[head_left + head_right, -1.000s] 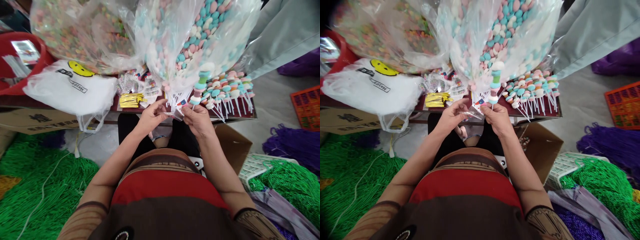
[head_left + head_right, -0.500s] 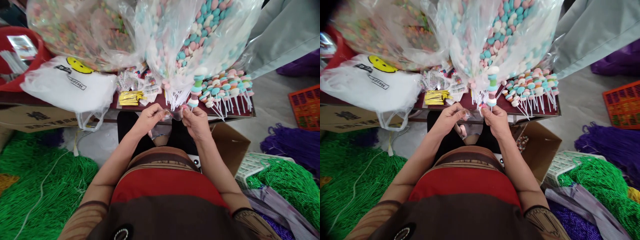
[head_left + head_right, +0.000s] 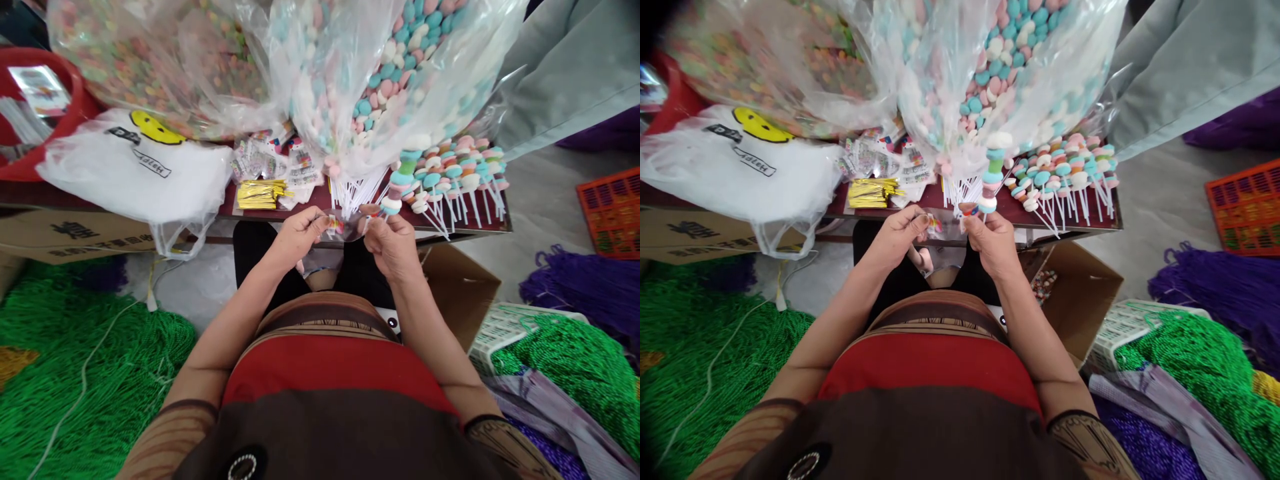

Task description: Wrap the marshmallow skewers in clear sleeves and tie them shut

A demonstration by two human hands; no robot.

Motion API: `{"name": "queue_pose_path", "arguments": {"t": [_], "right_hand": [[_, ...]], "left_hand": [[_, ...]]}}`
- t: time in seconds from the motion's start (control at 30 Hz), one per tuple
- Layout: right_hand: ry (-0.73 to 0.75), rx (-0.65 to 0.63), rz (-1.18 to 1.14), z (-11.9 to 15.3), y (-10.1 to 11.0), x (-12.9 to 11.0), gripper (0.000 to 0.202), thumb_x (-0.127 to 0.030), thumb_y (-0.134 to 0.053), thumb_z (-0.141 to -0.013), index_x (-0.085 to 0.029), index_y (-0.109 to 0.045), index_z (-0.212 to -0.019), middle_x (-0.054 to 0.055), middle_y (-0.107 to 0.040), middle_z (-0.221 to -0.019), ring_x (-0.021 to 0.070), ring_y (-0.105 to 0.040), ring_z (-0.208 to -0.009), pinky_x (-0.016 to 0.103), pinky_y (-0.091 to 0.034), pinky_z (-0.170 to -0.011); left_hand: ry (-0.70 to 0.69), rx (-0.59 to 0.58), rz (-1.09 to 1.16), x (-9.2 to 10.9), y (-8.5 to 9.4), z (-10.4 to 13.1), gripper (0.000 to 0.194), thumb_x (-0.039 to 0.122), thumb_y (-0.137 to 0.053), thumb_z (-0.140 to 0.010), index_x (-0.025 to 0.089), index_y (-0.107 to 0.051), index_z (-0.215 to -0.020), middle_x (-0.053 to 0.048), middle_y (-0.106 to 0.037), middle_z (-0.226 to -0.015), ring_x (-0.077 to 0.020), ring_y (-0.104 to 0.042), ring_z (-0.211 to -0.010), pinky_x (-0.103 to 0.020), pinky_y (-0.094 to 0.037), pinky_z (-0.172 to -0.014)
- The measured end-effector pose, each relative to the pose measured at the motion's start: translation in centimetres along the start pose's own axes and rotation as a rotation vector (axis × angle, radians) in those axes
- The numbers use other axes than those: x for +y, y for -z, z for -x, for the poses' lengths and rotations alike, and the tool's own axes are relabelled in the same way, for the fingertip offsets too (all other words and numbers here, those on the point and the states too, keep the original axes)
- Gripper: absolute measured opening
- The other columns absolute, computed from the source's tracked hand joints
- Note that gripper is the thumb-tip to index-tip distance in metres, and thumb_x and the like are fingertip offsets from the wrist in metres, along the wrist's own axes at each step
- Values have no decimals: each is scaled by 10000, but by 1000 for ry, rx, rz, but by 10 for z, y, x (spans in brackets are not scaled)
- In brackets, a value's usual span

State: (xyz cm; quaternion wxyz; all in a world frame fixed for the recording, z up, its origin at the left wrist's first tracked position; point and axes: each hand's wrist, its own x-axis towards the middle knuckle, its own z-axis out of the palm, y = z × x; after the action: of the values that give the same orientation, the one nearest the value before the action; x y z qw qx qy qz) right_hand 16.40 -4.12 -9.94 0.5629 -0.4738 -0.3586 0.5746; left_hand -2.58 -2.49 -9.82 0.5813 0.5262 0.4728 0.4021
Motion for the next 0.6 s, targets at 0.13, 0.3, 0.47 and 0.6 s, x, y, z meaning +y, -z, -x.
{"name": "queue_pose_path", "arguments": {"t": [0.13, 0.3, 0.47, 0.6], "right_hand": [[-20, 61, -9, -1, -2, 0, 441, -506, -918, -582, -199, -616, -680, -75, -498, -537, 22, -256, -413, 226, -178, -398], [14, 132, 44, -1, -5, 5, 532, -623, -877, -586, -214, -545, -663, -72, -491, -552, 36, -289, -434, 213, -191, -390], [42, 164, 69, 2, -10, 11, 573, -724, -794, -636, -217, -527, -628, -78, -393, -523, 47, -277, -439, 223, -194, -393], [13, 96, 26, 3, -9, 7, 525, -652, -878, -564, -219, -609, -691, -86, -435, -547, 35, -245, -440, 224, -201, -400]], "left_hand": [[20, -3, 74, -5, -4, 1, 513, 703, -654, -814, 211, -564, -700, 61, -440, -518, -76, -375, -476, -244, -310, -504], [168, -92, 191, -11, -4, -1, 513, 658, -828, -651, 227, -696, -896, 69, -494, -509, -68, -354, -413, -239, -220, -427], [73, 17, 208, -11, -7, -2, 508, 688, -791, -680, 198, -654, -693, 86, -404, -427, -51, -306, -411, -243, -280, -472], [40, 50, 132, -13, -10, -2, 536, 717, -688, -776, 199, -605, -667, 82, -402, -448, -56, -318, -424, -247, -317, -493]]}}
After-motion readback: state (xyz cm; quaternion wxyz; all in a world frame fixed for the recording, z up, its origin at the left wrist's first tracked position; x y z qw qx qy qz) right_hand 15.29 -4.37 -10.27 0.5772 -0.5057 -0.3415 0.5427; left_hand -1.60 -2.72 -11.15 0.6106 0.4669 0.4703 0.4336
